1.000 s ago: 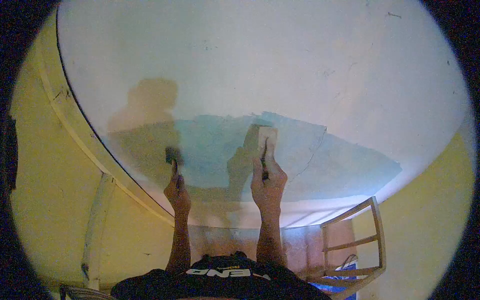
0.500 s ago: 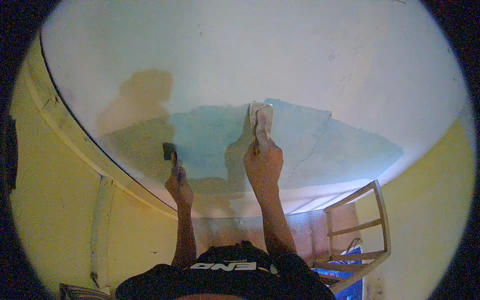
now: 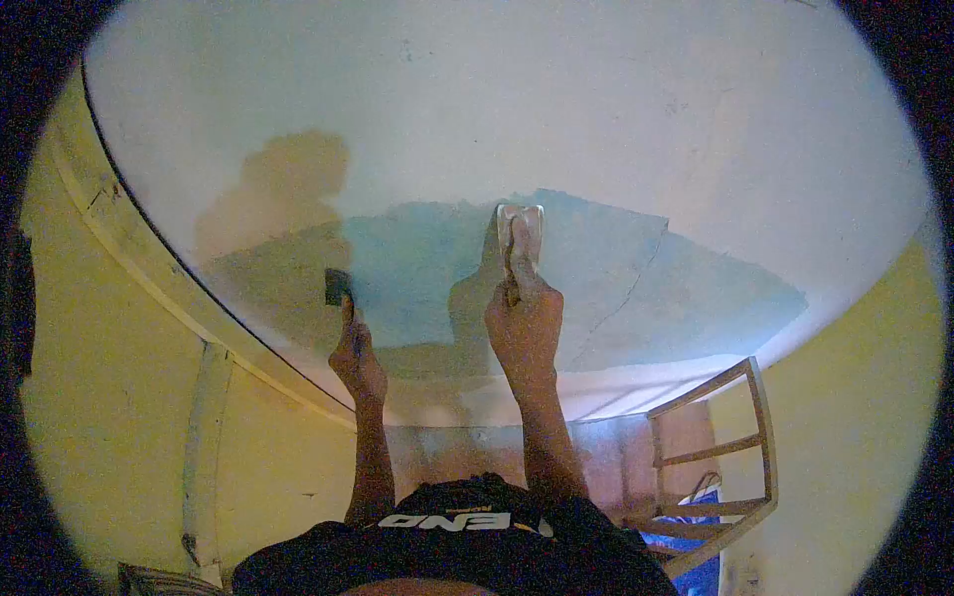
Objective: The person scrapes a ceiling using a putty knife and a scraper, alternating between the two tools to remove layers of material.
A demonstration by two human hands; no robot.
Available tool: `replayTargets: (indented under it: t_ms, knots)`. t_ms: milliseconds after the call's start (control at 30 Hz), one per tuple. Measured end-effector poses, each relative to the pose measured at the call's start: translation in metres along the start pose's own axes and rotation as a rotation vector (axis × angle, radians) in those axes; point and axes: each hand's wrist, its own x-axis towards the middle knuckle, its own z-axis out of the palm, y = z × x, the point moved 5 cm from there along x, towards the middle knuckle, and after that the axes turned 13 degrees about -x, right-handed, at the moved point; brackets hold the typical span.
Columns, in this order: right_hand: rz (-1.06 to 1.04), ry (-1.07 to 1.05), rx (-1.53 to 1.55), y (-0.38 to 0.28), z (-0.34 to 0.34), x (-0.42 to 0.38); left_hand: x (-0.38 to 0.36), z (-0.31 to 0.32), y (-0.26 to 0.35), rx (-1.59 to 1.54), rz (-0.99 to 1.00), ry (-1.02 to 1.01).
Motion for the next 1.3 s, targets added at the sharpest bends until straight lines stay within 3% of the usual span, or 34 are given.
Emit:
replayTargets:
  t_ms: [333,467,600,733,800,967,1100,1300]
  knots:
    - [0.053,-0.015,0.024,-0.013,-0.008,0.011,0.002,0.008,0.017,-0.131,0.093,-0.034]
    - [0.045,-0.015,0.094,-0.009,0.002,0.003,-0.002,0.007,0.01,-0.04,0.228,0.018]
    - [0.095,-0.139,0.1,-0.009,0.002,0.006,-0.001,0.009,0.006,-0.087,0.205,0.017]
    - [0.014,-0.016,0.097,-0.008,0.008,0.002,-0.007,0.008,0.038,-0.11,0.143,-0.023]
    - [0.025,-0.019,0.103,-0.012,0.002,0.009,-0.005,0.008,0.032,-0.075,0.236,0.02]
    - [0.056,-0.068,0.1,-0.005,0.004,0.008,-0.01,-0.001,0.014,-0.023,0.179,0.036]
    - [0.04,0.017,0.1,-0.009,0.005,0.011,-0.013,-0.006,0.025,0.02,0.271,0.054]
    - [0.07,-0.052,0.079,-0.015,0.003,0.007,-0.01,-0.009,0.018,-0.081,0.286,0.098]
